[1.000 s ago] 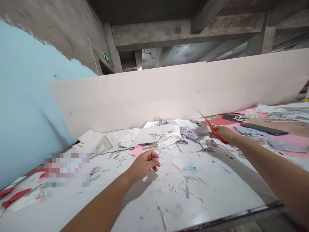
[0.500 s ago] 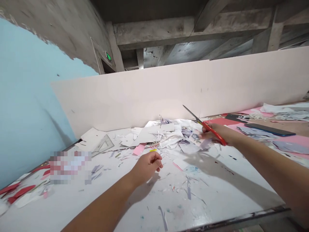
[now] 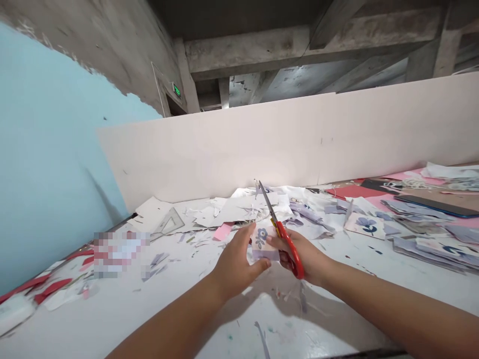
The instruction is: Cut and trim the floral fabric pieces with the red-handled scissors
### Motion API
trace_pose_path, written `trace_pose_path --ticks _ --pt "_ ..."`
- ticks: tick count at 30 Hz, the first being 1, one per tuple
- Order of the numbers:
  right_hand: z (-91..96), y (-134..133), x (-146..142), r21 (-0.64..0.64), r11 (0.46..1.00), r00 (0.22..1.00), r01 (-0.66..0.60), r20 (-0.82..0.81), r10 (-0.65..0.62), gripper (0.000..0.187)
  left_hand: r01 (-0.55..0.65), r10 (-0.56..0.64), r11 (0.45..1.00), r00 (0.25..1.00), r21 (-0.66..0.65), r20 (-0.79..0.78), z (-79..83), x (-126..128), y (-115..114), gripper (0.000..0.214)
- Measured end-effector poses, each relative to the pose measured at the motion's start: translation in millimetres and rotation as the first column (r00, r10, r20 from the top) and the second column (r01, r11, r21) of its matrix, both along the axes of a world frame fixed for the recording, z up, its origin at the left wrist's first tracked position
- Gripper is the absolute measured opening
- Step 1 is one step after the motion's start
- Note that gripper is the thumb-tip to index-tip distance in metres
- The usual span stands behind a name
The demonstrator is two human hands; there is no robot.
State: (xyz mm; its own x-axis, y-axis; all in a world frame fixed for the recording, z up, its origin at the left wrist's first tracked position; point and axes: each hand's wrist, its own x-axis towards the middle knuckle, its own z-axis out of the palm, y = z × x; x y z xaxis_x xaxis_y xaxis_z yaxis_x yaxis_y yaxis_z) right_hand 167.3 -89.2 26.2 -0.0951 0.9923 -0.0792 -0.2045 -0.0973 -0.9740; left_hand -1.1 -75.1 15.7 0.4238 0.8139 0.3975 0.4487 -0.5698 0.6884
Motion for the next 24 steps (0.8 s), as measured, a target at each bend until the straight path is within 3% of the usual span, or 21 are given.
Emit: trace_pose_path --ticks 4,9,13,16,19,24 --pt "-6.8 0 5 -0.036 0.998 0.995 -0.061 -0.081 0.058 0.035 0.013 -0.013 0.999 1.000 0.053 0.000 5.0 0 1 0.066" --pt "-10.1 2 8 0.098 0.986 0.988 -0.138 0.089 0.129 0.039 -0.062 0.064 0.998 0.997 0.028 -0.045 6.7 -1 4 0.052" --pt "-11.3 4 10 0.148 0.973 0.981 -0.175 0.108 0.161 0.037 -0.032 0.036 0.999 0.994 0.034 -0.099 8.2 -1 4 0.047" --pt "-10.7 2 10 0.148 0.967 0.972 -0.207 0.146 0.186 0.029 -0.019 0.019 1.000 1.000 -0.013 -0.013 8.2 0 6 0.045" --pt "-8.7 -2 8 0.108 0.975 0.970 -0.192 0.172 0.172 0.023 -0.068 0.078 0.993 0.992 -0.098 0.098 6.1 0 11 0.045" --pt "-7.3 -3 5 0.100 0.972 0.961 -0.212 0.201 0.188 0.019 -0.046 0.158 0.943 0.934 -0.331 0.320 2.9 1 21 0.042"
